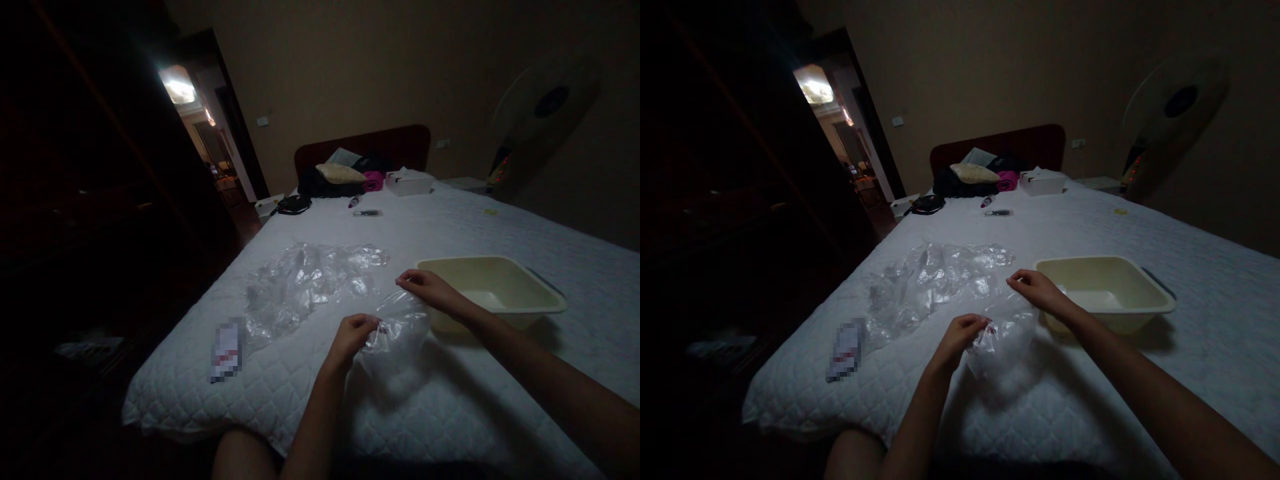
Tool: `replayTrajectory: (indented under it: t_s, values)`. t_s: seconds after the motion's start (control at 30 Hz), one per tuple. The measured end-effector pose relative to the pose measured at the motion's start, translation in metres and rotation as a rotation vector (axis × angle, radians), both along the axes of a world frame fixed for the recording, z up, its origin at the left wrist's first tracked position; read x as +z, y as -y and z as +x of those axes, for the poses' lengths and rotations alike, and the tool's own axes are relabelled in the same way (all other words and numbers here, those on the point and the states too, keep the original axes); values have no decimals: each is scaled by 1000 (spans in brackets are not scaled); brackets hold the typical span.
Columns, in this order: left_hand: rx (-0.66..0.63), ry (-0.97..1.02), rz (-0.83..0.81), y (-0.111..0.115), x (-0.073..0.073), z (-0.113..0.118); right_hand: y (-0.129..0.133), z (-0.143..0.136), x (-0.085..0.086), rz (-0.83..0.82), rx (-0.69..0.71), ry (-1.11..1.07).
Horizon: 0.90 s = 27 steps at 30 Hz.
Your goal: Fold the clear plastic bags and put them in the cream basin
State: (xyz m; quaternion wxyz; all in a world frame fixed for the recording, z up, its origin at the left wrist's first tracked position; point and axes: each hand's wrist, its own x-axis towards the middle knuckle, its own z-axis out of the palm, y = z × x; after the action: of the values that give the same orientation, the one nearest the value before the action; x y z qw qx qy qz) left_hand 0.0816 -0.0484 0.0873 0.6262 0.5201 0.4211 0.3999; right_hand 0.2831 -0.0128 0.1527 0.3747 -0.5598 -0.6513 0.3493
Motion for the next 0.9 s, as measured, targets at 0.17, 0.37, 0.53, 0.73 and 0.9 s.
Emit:
replayTrajectory:
  t_s: [0.17,0.37,0.53,0.73,0.9]
  values:
    - [182,96,22,-6,3,-15,-5,31,-5,-11,-138,1]
    - [159,458,-105,1,17,-22,6,31,-8,-260,-91,-196]
    - [110,482,-102,5,17,-14,16,4,-19,-360,173,-363]
    - [76,239,-57,3,-5,-14,7,-1,-7,-141,78,-279]
    - [-47,46,-83,0,-19,-29,15,1,19,-95,166,-190]
